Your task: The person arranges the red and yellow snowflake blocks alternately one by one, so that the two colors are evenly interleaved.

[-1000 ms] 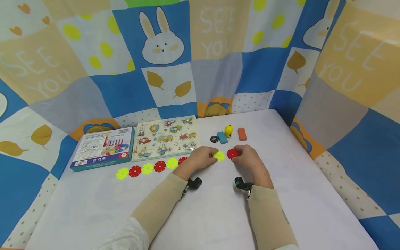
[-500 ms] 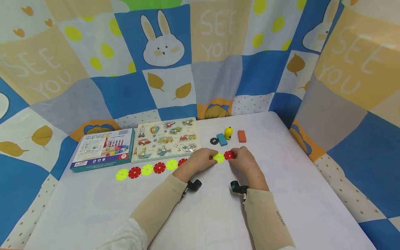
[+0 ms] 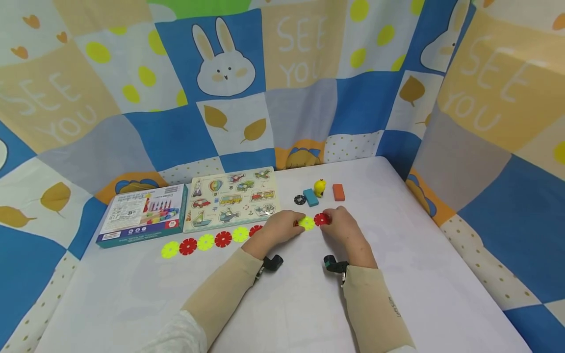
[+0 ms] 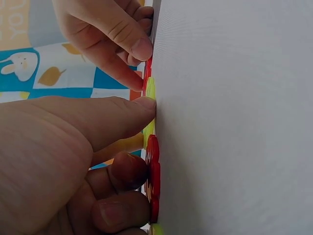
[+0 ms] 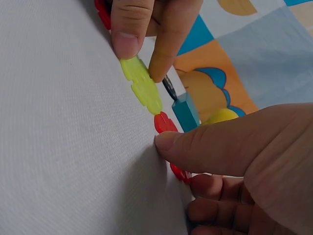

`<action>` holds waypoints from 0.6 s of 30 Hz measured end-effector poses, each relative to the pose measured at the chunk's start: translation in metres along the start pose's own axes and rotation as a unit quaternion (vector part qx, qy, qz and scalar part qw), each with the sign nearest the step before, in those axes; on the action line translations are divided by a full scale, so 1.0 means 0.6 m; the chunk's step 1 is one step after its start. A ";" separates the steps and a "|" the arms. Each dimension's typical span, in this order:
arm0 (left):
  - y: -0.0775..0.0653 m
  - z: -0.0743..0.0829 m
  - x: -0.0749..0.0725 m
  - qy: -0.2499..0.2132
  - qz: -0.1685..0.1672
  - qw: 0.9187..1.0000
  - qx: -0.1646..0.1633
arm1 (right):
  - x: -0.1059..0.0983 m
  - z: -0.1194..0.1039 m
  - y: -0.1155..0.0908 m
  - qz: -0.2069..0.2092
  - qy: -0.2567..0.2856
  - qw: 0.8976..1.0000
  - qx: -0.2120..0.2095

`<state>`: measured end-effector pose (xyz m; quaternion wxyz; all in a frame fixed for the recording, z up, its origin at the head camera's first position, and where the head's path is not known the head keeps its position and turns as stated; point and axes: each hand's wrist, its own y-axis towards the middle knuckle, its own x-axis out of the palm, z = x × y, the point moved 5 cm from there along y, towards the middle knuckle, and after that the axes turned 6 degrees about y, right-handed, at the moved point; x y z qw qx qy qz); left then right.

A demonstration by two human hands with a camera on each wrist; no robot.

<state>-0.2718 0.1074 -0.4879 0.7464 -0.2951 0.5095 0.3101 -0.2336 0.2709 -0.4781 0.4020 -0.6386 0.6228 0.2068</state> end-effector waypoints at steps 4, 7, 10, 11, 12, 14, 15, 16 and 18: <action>-0.002 -0.004 -0.001 0.001 0.001 1.000 -0.002 | 0.001 -0.004 0.002 -0.004 0.001 1.000 0.001; -0.002 -0.007 -0.001 0.004 0.007 1.000 -0.004 | 0.001 -0.008 0.004 -0.004 -0.002 1.000 -0.006; -0.002 -0.007 -0.001 0.003 0.003 1.000 -0.006 | 0.001 -0.009 0.003 -0.005 -0.003 1.000 -0.008; -0.003 -0.008 0.000 0.002 0.000 1.000 -0.006 | 0.001 -0.009 0.003 -0.006 -0.002 1.000 -0.007; -0.003 -0.008 0.000 0.003 -0.002 1.000 -0.007 | 0.002 -0.009 0.003 -0.006 -0.002 1.000 -0.005; -0.003 -0.008 0.000 0.003 -0.003 1.000 -0.007 | 0.003 -0.009 0.003 -0.006 -0.002 1.000 -0.003; -0.003 -0.008 0.001 0.004 -0.003 1.000 -0.007 | 0.003 -0.009 0.003 -0.006 -0.001 1.000 -0.001; -0.002 -0.008 0.002 0.008 -0.003 1.000 -0.006 | 0.003 -0.008 0.002 -0.005 -0.001 1.000 0.001; -0.002 -0.008 0.004 0.015 -0.004 1.000 -0.006 | 0.004 -0.006 0.001 -0.006 0.000 1.000 0.003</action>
